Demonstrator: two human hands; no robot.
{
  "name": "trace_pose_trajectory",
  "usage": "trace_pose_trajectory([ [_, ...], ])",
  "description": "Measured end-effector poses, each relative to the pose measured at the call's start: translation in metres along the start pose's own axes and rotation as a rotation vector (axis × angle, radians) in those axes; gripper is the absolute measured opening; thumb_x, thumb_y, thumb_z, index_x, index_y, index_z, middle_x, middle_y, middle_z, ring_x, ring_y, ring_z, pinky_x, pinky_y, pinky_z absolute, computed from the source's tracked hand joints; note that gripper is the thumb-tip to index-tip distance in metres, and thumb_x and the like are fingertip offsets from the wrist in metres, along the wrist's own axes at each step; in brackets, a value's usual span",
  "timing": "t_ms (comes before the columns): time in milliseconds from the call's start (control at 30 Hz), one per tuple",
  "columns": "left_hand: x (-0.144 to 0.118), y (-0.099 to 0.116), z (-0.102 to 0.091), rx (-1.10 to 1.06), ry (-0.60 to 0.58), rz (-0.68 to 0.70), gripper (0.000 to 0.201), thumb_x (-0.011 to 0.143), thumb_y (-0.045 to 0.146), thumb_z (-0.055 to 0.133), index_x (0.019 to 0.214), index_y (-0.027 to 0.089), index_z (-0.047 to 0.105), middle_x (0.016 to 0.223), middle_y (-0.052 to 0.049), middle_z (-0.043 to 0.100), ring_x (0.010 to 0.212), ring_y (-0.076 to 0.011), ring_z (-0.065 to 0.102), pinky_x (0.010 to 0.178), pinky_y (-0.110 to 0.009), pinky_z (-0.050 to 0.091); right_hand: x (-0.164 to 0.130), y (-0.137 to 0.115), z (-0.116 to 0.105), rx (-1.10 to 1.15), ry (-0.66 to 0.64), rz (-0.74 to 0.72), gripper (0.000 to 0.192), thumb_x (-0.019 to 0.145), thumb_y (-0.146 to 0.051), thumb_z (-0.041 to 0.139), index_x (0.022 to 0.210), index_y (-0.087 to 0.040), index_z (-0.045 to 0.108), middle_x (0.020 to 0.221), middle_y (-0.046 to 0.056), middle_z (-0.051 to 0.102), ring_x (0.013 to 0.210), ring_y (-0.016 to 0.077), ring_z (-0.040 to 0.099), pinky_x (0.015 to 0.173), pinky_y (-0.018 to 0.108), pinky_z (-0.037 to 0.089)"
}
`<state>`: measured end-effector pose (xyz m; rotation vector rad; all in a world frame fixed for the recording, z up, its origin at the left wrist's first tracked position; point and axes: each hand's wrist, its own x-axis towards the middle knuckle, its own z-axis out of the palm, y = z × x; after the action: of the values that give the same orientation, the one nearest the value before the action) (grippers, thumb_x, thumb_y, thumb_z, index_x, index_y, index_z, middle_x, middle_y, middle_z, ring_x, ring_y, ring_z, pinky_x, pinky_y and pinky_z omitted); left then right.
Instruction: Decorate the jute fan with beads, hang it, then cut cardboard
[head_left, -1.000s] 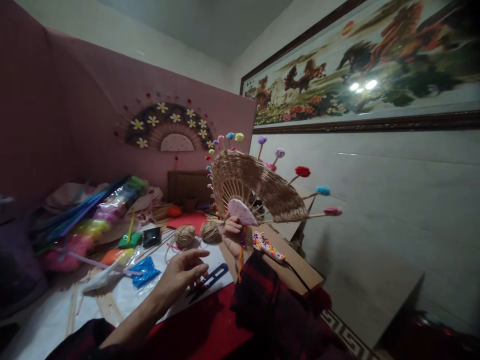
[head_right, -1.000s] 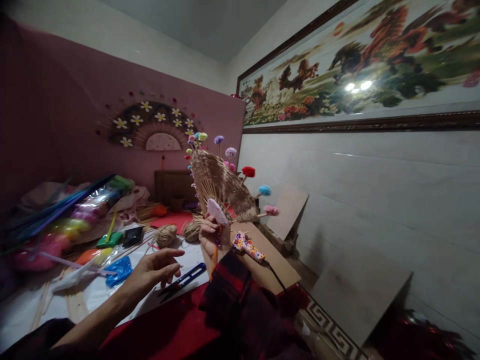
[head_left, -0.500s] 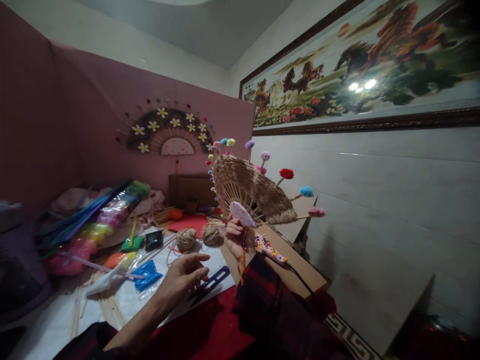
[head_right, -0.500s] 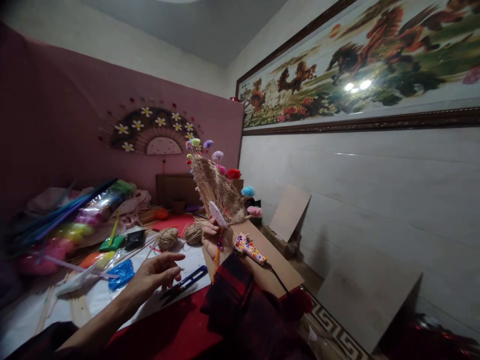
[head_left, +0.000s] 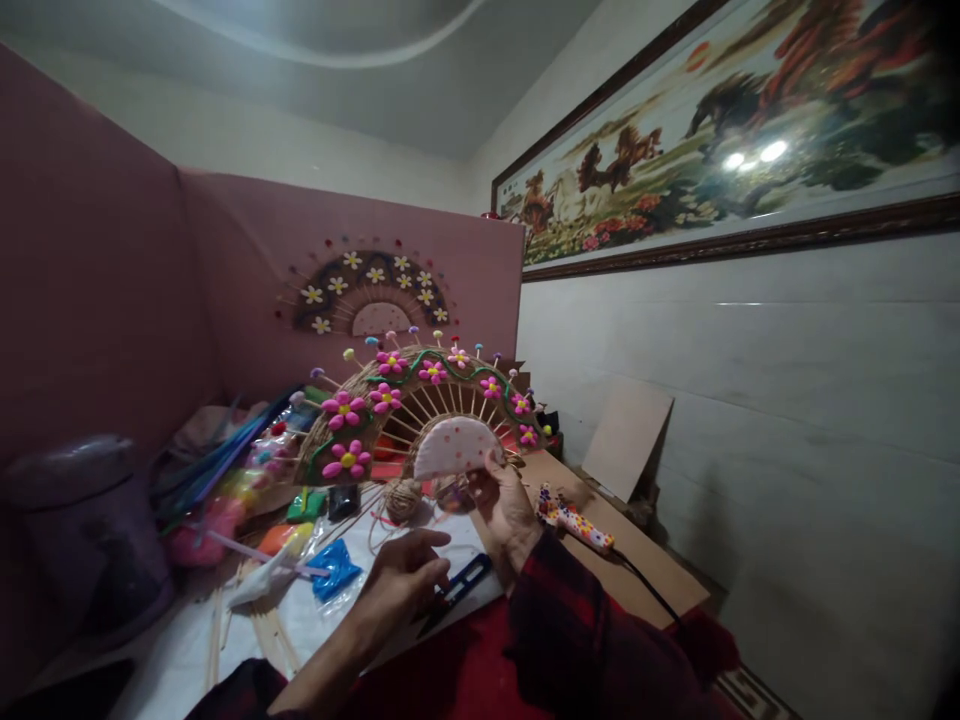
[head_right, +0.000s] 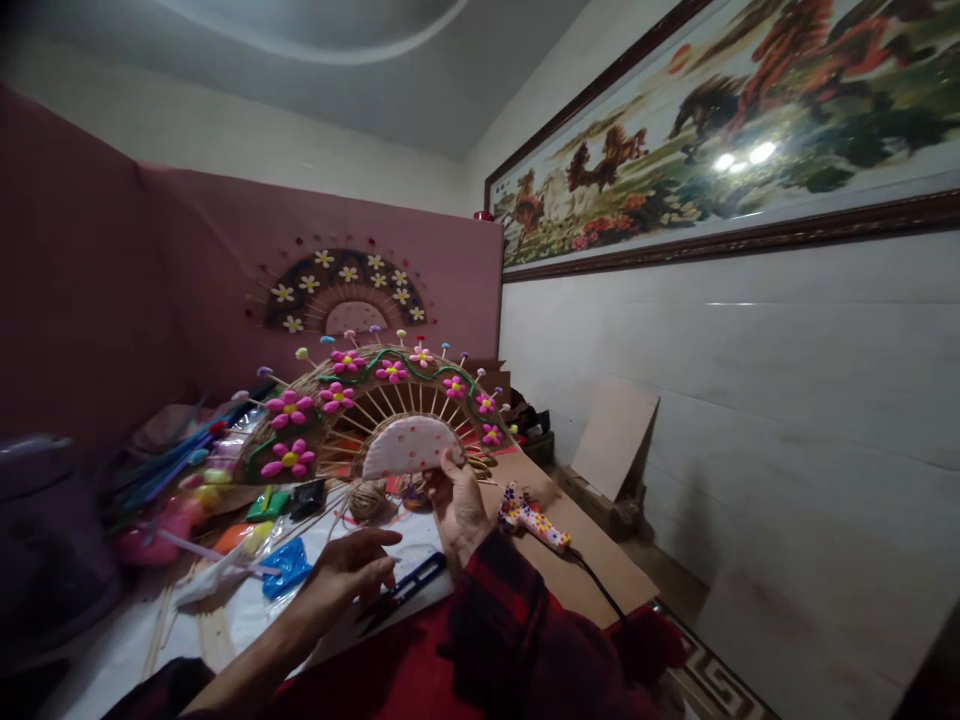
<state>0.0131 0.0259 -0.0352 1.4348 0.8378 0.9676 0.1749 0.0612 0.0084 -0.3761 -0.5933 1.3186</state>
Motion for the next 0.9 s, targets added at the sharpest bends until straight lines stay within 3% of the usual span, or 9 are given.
trace_pose_trajectory([
  [167,-0.002,-0.008,0.006,-0.079,0.002,-0.007,0.055,0.059,0.048,0.075,0.094,0.01,0.058,0.049,0.002,0.058,0.042,-0.0089,0.044,0.044,-0.021,0.028,0.001,0.002,0.003,0.054,0.069,0.023,0.024,0.067,-0.016,0.077,0.076,-0.019,0.055,0.059,-0.006,0.064,0.047,0.0083,0.058,0.042,0.016,0.046],
  [367,-0.002,-0.015,0.008,-0.061,0.018,0.012,0.057,0.059,0.052,0.073,0.093,0.009,0.058,0.047,0.003,0.055,0.042,-0.0075,0.039,0.043,-0.021,0.024,0.0,-0.01,0.02,0.016,0.022,-0.005,0.026,0.066,-0.015,0.077,0.078,-0.018,0.054,0.06,-0.004,0.063,0.049,0.0084,0.06,0.046,0.016,0.049],
  [700,0.001,-0.023,0.008,0.066,0.006,0.049,0.069,0.054,0.066,0.069,0.092,0.008,0.061,0.049,0.002,0.052,0.044,-0.0101,0.041,0.044,-0.023,0.026,0.047,-0.057,0.084,-0.04,-0.043,-0.016,0.017,0.075,-0.008,0.067,0.081,-0.018,0.055,0.055,-0.006,0.061,0.043,0.0077,0.056,0.041,0.015,0.046],
  [900,0.005,-0.037,0.004,0.134,-0.025,0.078,0.066,0.057,0.069,0.064,0.092,0.013,0.063,0.053,0.002,0.049,0.048,-0.0114,0.044,0.047,-0.024,0.03,0.085,-0.058,0.121,-0.041,-0.038,-0.007,0.012,0.08,-0.007,0.062,0.078,-0.017,0.055,0.052,-0.006,0.059,0.041,0.0066,0.055,0.04,0.015,0.046],
])
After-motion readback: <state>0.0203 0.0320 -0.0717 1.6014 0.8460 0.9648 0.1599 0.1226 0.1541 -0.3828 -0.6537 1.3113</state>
